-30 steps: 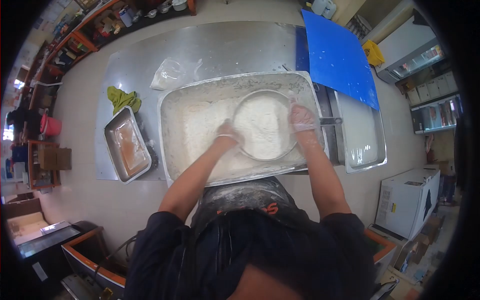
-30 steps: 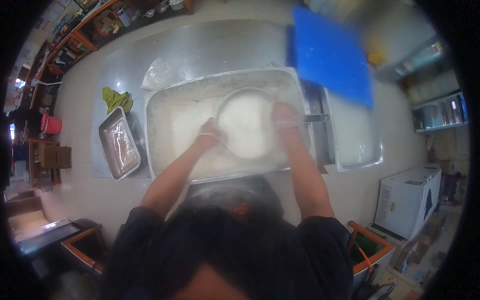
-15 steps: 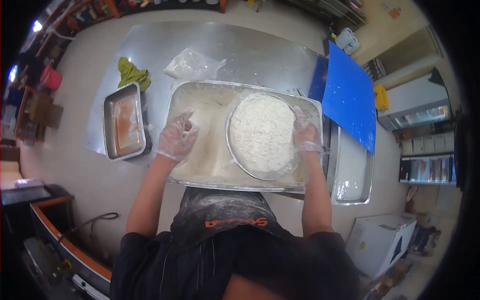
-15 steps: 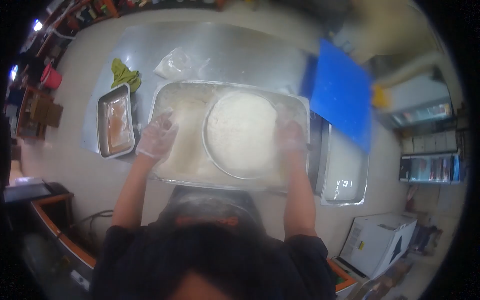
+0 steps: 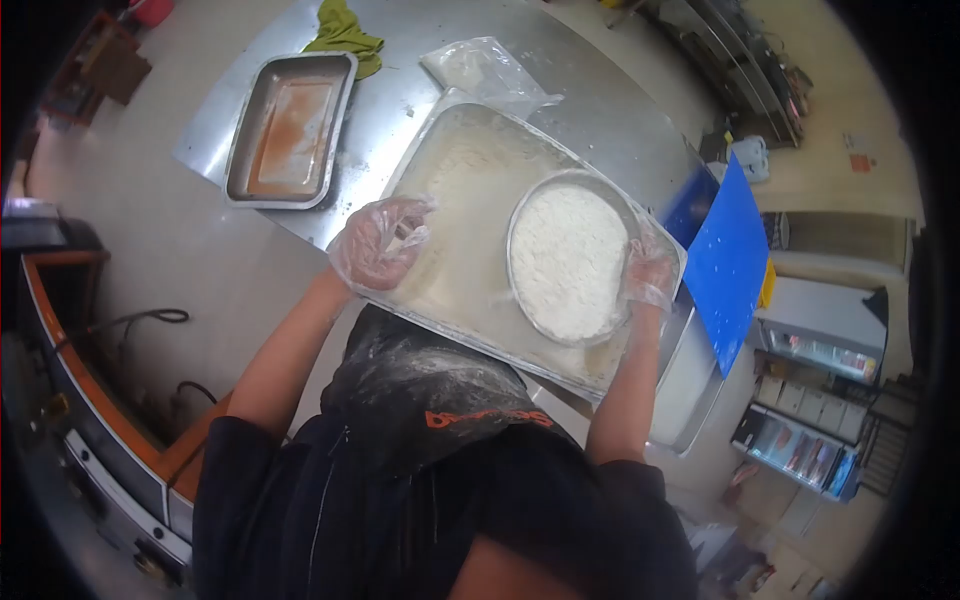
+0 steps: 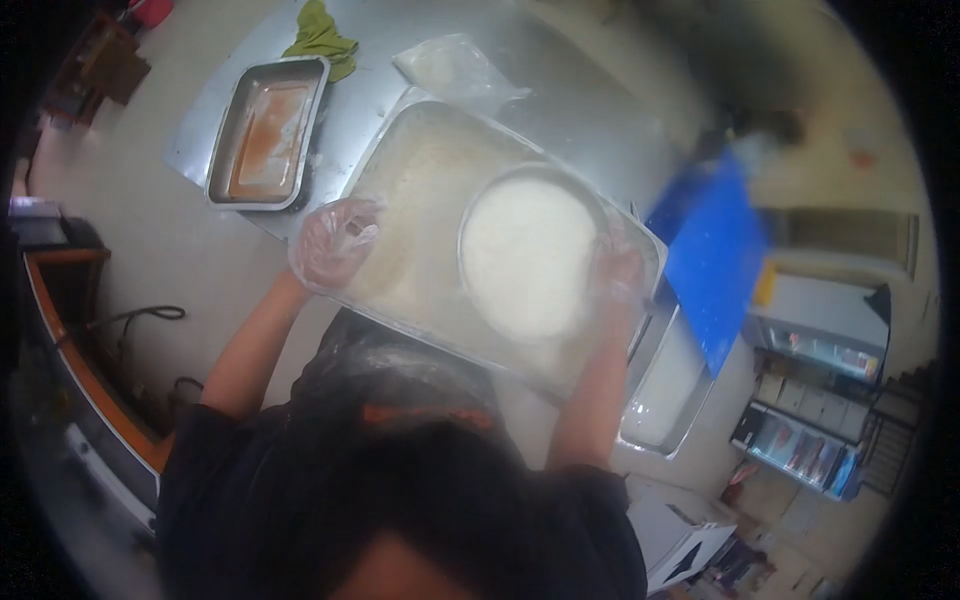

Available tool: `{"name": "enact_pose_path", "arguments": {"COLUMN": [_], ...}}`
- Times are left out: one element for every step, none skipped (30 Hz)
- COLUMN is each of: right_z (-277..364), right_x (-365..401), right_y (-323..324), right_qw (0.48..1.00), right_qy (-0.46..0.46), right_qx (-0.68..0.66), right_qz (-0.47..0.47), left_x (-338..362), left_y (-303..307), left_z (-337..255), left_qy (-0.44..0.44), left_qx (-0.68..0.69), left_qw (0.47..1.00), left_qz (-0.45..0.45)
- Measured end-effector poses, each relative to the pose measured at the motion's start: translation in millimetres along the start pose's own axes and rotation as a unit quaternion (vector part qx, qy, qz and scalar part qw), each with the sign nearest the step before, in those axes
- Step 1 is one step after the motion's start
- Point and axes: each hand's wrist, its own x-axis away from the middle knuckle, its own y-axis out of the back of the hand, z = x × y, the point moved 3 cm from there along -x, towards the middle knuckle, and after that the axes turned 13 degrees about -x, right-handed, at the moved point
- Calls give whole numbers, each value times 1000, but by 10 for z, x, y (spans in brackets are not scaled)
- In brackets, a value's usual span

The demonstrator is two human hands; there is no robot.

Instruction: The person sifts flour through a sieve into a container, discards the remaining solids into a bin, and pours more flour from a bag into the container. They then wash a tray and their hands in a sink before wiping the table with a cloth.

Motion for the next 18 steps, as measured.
{"name": "enact_pose_path", "arguments": {"right_z": [-102, -520, -480, -434, 194, 231, 268, -215, -469, -287, 111, 142, 174, 9, -106, -77, 366, 600], "right_x": [-70, -133, -142, -152, -39, -55, -71, -160, -226, -188, -77, -99, -119, -108, -141, -142, -61, -39], "right_y": [26, 81, 55, 26, -171, -225, -278, -188, -155, -174, -234, -262, -289, -313, -234, -239, -346, -423], "right_qw": [993, 975, 974, 972, 988, 988, 987, 967, 932, 967, 988, 998, 997, 986, 969, 946, 917, 880], "right_qy": [-12, -36, -59, -83, -103, -106, -109, -100, -89, -87, -84, -55, -25, 22, 20, 19, -35, -84], "right_qx": [-115, -220, -218, -216, -107, -111, -115, -232, -350, -240, -127, -27, 74, 162, 242, 321, 395, 466], "right_qz": [-1, -12, -21, -29, -32, -30, -27, -21, -19, -6, 3, 16, 24, 31, 35, 40, 43, 47], "left_x": [-4, 30, 51, 54, 28, -4, 1, 36, 58, 64, 51, 22, 25, 78, 102, 76, 51, 15], "left_y": [26, 28, 13, 3, 8, 28, 34, 25, 5, -33, -44, -30, -28, -48, -33, 5, 19, 15], "left_z": [-10, -26, -17, -3, 26, 45, 40, 27, 40, 67, 87, 110, 119, 97, 65, 43, 29, 48], "left_qy": [1, 3, 17, 26, 34, 39, 48, 58, 52, 43, 31, 37, 46, 58, 57, 49, 42, 41], "left_qx": [8, 17, 27, 36, 42, 32, 24, 17, 30, 42, 54, 58, 63, 71, 63, 53, 45, 38], "left_qw": [1000, 1000, 999, 999, 998, 999, 998, 998, 998, 998, 998, 998, 997, 996, 996, 997, 998, 998], "left_qz": [4, 9, 12, 17, 19, 17, 18, 21, 10, 0, -9, -8, -6, 1, 4, 5, 7, 6]}}
